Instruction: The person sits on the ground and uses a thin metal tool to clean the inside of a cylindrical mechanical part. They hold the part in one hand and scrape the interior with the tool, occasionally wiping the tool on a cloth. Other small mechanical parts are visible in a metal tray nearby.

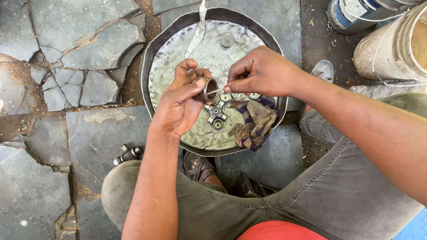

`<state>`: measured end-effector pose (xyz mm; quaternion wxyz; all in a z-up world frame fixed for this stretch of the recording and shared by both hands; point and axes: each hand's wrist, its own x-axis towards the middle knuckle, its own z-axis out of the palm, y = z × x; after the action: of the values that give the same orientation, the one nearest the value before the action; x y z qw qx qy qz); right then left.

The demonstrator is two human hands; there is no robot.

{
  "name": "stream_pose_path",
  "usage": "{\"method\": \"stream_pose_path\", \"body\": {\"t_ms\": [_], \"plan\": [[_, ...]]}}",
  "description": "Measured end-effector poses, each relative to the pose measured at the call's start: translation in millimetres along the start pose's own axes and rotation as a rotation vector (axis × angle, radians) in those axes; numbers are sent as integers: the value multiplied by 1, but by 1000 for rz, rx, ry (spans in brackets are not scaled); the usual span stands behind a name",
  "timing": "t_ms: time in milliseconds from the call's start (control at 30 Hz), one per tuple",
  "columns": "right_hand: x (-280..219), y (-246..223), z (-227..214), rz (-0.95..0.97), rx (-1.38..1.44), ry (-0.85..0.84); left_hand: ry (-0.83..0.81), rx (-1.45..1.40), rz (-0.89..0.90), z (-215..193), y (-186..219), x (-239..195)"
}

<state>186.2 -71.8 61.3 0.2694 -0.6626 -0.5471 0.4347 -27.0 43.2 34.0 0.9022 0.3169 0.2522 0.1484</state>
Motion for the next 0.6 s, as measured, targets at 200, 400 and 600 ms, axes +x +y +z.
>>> {"method": "stream_pose_path", "body": {"t_ms": [200,400,600], "plan": [[-4,-23,-22,-68,-311,-93,-11,156,-8,8,-12,-2],[-14,-63,-10,-189,-713,-102,123,466,-126,14,-31,6],[-26,-74,-2,-104,-936,-257,104,549,-282,24,-32,7]]}}
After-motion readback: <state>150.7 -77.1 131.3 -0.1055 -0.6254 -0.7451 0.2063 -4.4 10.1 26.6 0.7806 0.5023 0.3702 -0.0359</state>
